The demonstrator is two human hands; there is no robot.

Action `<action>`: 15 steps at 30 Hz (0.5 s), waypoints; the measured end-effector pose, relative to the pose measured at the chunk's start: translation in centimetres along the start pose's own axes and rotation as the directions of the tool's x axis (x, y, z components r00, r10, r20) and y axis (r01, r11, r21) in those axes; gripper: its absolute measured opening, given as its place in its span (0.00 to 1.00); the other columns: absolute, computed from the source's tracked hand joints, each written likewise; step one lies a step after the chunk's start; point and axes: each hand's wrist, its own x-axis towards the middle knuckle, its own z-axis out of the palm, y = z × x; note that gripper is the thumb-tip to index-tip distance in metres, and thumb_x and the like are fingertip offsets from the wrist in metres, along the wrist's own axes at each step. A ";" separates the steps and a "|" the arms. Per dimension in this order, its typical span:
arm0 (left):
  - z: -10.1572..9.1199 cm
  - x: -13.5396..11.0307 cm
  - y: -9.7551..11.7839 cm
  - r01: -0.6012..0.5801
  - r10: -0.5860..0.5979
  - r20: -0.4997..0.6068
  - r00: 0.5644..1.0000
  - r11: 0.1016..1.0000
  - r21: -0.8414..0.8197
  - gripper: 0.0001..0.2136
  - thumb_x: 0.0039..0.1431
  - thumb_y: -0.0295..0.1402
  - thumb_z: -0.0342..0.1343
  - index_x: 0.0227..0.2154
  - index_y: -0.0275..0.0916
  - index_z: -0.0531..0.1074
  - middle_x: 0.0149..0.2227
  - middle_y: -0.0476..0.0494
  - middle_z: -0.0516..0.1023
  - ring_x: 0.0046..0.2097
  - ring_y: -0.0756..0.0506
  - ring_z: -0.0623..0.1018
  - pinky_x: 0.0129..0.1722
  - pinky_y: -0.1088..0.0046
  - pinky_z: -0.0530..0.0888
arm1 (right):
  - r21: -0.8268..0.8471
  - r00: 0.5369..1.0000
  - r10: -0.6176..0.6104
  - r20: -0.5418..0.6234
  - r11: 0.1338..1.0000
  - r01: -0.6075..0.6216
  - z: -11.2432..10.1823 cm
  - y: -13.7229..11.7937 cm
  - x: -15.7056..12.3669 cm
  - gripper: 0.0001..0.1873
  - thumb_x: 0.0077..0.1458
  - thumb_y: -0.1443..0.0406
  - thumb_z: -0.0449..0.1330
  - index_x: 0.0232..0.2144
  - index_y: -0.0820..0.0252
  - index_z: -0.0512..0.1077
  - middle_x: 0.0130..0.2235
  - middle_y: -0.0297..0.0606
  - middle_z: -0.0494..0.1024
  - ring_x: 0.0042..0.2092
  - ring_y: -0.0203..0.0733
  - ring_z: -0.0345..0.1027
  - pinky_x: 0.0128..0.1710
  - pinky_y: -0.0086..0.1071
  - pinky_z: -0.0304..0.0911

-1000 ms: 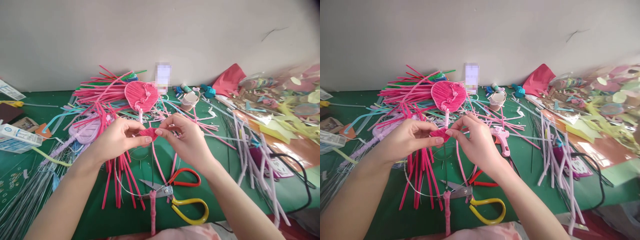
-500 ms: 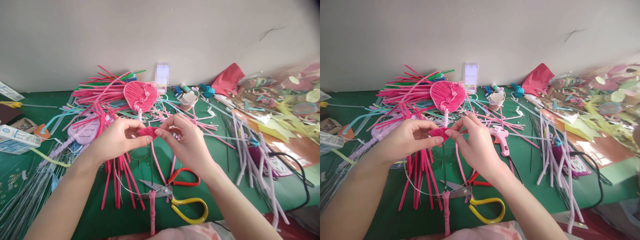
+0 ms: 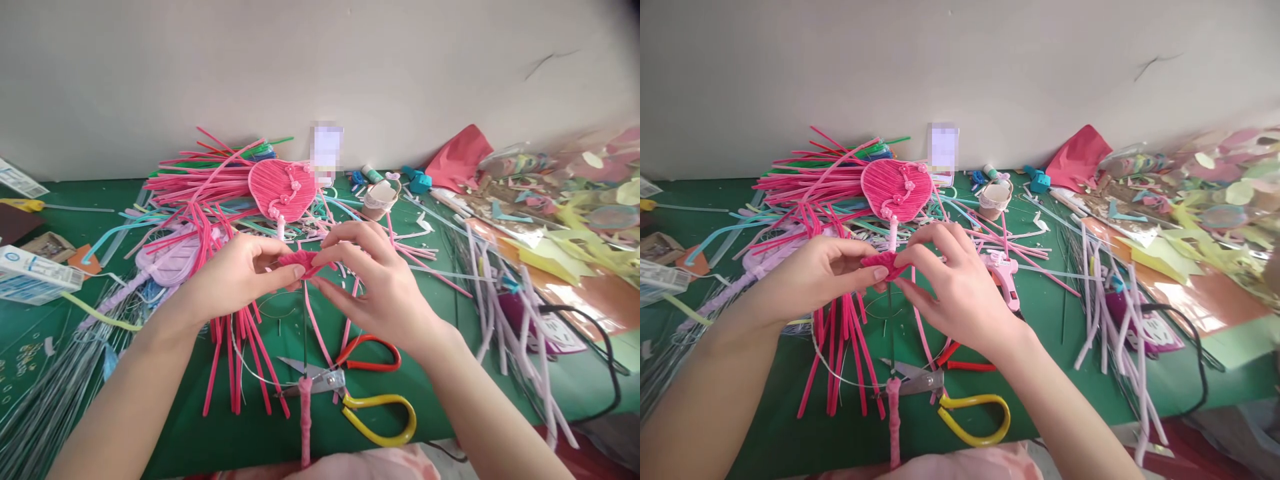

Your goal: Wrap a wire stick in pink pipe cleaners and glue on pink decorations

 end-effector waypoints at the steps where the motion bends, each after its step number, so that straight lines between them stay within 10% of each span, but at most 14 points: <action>1: 0.0 0.1 0.0 -0.004 0.004 0.002 1.000 1.000 -0.009 0.14 0.56 0.44 0.61 0.31 0.36 0.79 0.29 0.46 0.82 0.33 0.45 0.80 0.32 0.74 0.76 | -0.037 1.000 -0.020 -0.007 0.999 0.020 0.0 0.0 0.0 0.03 0.61 0.68 0.58 0.37 0.54 0.71 0.44 0.44 0.73 0.49 0.49 0.67 0.48 0.45 0.65; 15: 0.1 0.0 0.2 -0.024 0.024 -0.003 1.000 0.999 0.041 0.14 0.54 0.45 0.62 0.29 0.37 0.78 0.25 0.48 0.76 0.29 0.47 0.76 0.27 0.76 0.72 | -0.047 0.999 0.027 -0.041 0.998 -0.029 -0.1 0.1 -0.2 0.04 0.60 0.66 0.59 0.32 0.55 0.73 0.44 0.44 0.71 0.46 0.49 0.66 0.49 0.49 0.63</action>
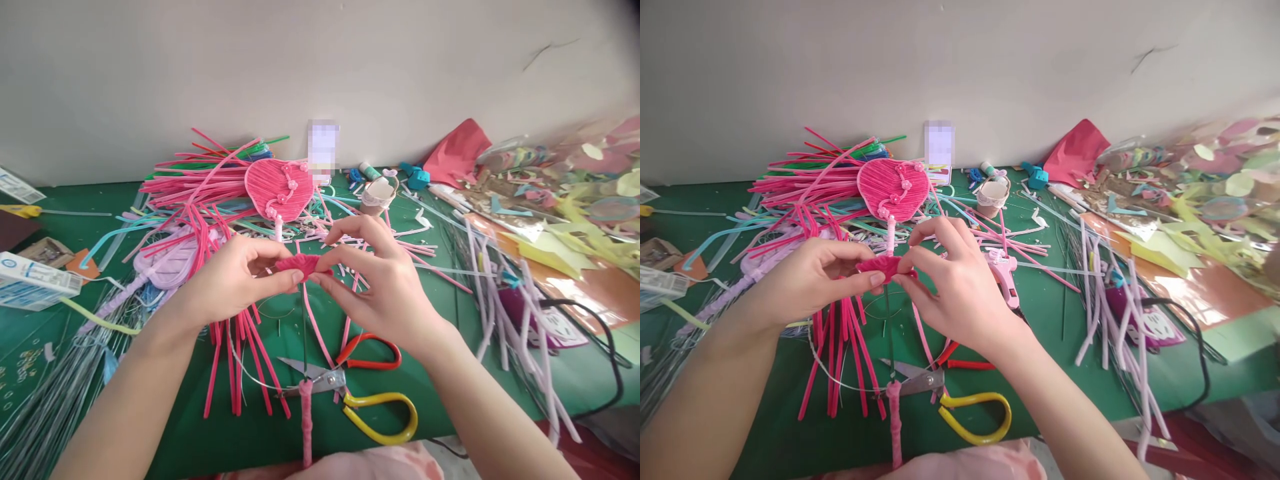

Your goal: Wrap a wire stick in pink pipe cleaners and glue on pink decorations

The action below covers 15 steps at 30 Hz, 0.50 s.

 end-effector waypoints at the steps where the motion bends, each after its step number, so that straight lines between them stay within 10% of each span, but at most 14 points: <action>1: 0.0 0.0 0.0 -0.002 0.002 0.003 1.000 1.000 -0.001 0.14 0.54 0.45 0.62 0.29 0.37 0.78 0.25 0.48 0.76 0.29 0.48 0.75 0.27 0.76 0.72 | 0.007 1.000 0.009 0.004 1.000 -0.009 0.0 0.0 0.0 0.04 0.60 0.66 0.59 0.32 0.55 0.73 0.44 0.44 0.71 0.47 0.49 0.66 0.48 0.48 0.64; 15: -0.1 -0.3 0.6 0.006 -0.004 -0.030 1.000 0.999 0.051 0.13 0.52 0.44 0.63 0.27 0.39 0.78 0.22 0.50 0.75 0.27 0.47 0.75 0.23 0.77 0.70 | 0.078 0.995 0.061 0.078 0.995 -0.067 -0.2 -0.4 0.4 0.04 0.58 0.70 0.60 0.32 0.56 0.70 0.40 0.41 0.74 0.44 0.47 0.68 0.45 0.44 0.66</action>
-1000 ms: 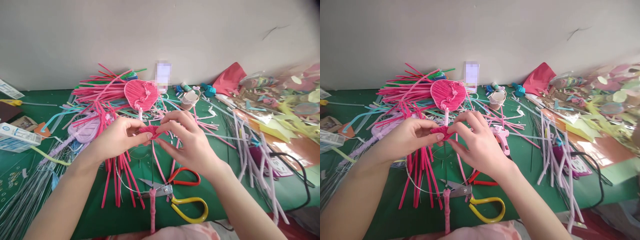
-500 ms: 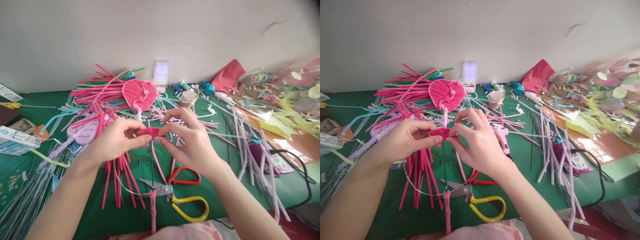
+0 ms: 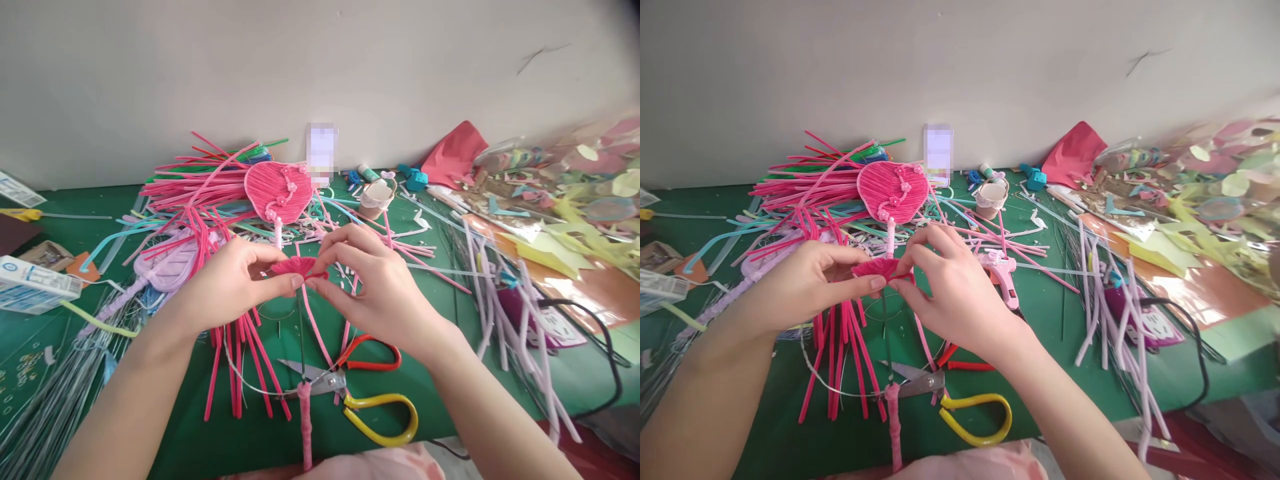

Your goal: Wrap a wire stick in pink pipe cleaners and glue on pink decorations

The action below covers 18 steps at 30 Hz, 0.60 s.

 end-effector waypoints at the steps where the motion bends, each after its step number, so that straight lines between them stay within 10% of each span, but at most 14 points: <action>1: 0.0 0.0 0.0 0.000 0.000 0.003 1.000 1.000 -0.007 0.13 0.52 0.44 0.63 0.26 0.39 0.78 0.22 0.50 0.75 0.27 0.47 0.75 0.23 0.77 0.70 | 0.012 1.000 0.013 0.010 1.000 -0.013 -0.1 0.1 -0.1 0.04 0.57 0.70 0.61 0.32 0.56 0.70 0.40 0.41 0.74 0.44 0.46 0.69 0.46 0.43 0.66; 18: -0.3 -0.2 0.6 0.071 -0.070 0.069 0.995 0.997 -0.014 0.14 0.53 0.43 0.60 0.22 0.37 0.73 0.21 0.53 0.69 0.25 0.51 0.67 0.23 0.78 0.63 | 0.215 0.969 0.240 0.066 0.945 -0.249 -0.2 0.7 -0.8 0.03 0.56 0.68 0.62 0.33 0.56 0.70 0.39 0.36 0.77 0.41 0.42 0.70 0.44 0.39 0.66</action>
